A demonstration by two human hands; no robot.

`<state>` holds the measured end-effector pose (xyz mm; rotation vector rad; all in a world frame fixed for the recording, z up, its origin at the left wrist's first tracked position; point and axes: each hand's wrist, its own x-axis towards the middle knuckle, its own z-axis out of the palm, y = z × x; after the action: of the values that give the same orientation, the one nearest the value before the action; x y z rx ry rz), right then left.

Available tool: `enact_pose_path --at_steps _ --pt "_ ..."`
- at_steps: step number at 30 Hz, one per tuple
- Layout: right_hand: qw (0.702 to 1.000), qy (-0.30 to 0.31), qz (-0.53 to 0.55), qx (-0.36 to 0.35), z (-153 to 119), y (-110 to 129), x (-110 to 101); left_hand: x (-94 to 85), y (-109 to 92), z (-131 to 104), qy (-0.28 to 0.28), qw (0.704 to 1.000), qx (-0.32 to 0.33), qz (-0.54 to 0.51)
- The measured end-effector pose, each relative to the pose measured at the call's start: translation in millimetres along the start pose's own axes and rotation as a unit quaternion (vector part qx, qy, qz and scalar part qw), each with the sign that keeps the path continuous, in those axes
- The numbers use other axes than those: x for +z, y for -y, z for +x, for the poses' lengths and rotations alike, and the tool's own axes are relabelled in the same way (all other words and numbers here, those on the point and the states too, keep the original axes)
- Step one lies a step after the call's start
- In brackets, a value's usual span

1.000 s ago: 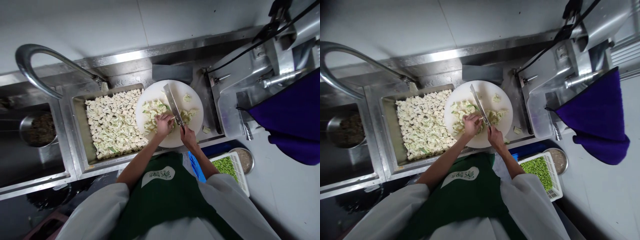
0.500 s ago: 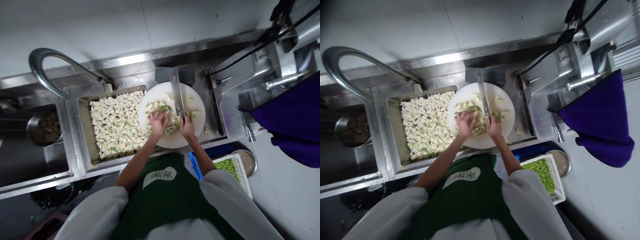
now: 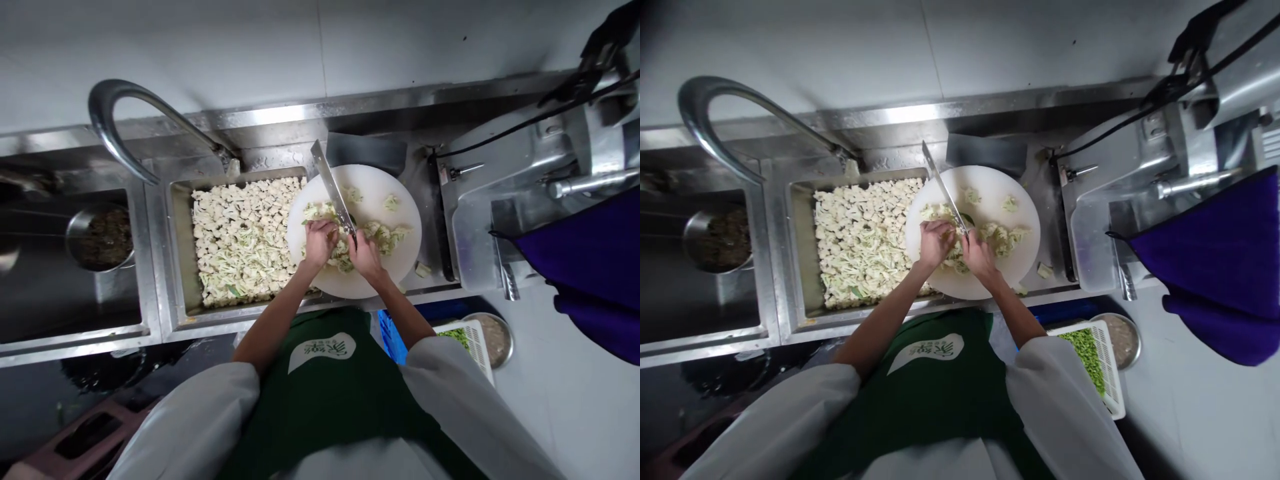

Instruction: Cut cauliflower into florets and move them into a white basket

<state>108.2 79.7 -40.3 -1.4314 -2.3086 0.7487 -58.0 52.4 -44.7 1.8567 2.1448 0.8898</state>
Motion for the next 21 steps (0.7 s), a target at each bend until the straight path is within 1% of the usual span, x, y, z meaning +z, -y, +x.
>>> enact_pose_path --at_steps 4,8,11,13,15,18,19,21 --pt "0.999 0.038 -0.03 0.011 12 7 2 0.1 1 5 0.016 1.0 0.007 -0.011" --pt "0.997 0.06 -0.04 0.009 27 16 1 -3.9 3 -1 0.032 0.999 0.001 0.0" --pt "0.999 0.045 -0.027 0.002 35 17 -2 -7.9 4 -9 0.035 0.999 -0.015 0.019" --pt "1.0 0.017 -0.009 0.007 35 14 -5 -10.5 5 -11 0.037 0.999 -0.024 0.018" --pt "1.0 -0.016 0.013 0.014 30 10 -9 -13.7 5 -12 0.03 0.999 -0.034 0.013" --pt "0.998 -0.056 0.039 0.015 13 0 -18 -21.7 2 -18 -0.005 0.999 -0.039 0.014" --pt "0.997 -0.065 0.044 0.018 5 -3 -21 -24.8 1 -23 -0.009 0.999 -0.03 0.011" --pt "0.995 -0.078 0.051 0.03 -16 -10 -28 -30.0 -3 -40 0.009 1.0 0.003 -0.004"
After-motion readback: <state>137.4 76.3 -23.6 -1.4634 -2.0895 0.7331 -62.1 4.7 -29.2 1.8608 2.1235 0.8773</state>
